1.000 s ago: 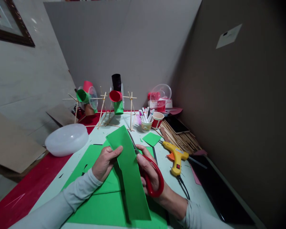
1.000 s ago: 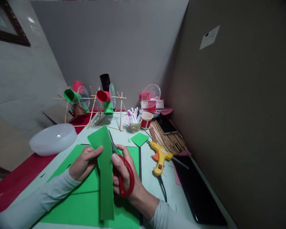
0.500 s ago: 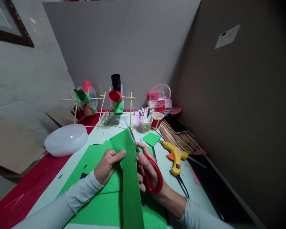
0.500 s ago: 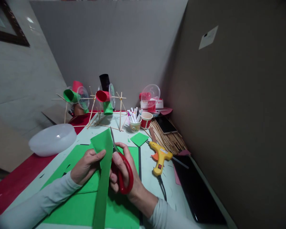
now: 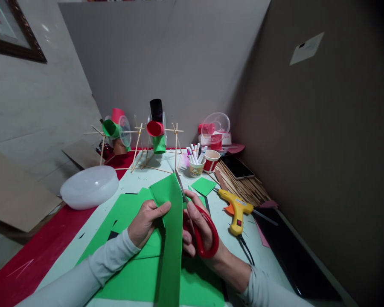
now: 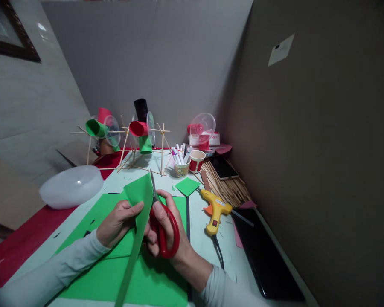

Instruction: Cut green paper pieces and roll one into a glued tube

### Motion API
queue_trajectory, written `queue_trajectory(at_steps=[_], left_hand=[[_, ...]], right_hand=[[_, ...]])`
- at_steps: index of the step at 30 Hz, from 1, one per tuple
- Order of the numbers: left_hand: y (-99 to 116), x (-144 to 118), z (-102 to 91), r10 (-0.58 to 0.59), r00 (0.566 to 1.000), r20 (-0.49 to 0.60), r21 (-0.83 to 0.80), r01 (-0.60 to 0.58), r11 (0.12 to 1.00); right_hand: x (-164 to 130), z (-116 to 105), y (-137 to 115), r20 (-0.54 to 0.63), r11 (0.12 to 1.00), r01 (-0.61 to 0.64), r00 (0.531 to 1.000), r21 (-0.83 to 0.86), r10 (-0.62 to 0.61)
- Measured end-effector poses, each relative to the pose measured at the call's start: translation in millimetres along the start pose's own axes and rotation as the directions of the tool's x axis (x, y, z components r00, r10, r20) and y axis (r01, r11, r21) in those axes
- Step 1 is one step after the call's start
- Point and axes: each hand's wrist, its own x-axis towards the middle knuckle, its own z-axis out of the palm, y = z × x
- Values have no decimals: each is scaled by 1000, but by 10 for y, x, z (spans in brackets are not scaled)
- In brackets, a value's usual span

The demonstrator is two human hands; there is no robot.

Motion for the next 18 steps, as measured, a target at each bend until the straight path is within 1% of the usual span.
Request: queue_trajectory(at_steps=[2, 5, 8, 10, 12, 14, 15, 16, 17, 18], left_hand=[[3, 2, -5, 0, 1000, -4, 4, 0, 1000], [-11, 9, -10, 6, 1000, -23, -2, -6, 1000], [-51, 15, 1, -10, 1000, -19, -8, 10, 1000], [-67, 27, -6, -27, 999, -21, -22, 27, 999], [-42, 55, -59, -25, 997, -67, -55, 21, 998], [43, 98, -171, 1, 987, -159, -104, -17, 994], [108, 120, -245, 15, 978, -210, -129, -43, 991], [182, 137, -325, 23, 967, -252, -151, -62, 987], [260, 149, -404, 23, 957, -289, -170, -75, 983], [338, 154, -476, 4, 952, -305, -186, -64, 980]], right_hand=[[4, -12, 0, 1, 1000, -2, 1000, -2, 2], [-1, 16, -31, -35, 1000, -25, 999, 8, 26], [1, 65, -91, -116, 997, -77, 990, 14, 78], [11, 76, -150, -170, 997, -74, 983, -9, 71], [22, 50, -237, -198, 996, -34, 980, -81, 18], [31, -15, -359, -198, 971, -12, 979, -240, -37], [36, -59, -432, -194, 929, -9, 979, -370, -68], [42, -108, -509, -181, 847, -26, 980, -530, -83], [50, -160, -586, -180, 700, -65, 979, -711, -92], [59, -212, -659, -150, 450, -88, 983, -889, -105]])
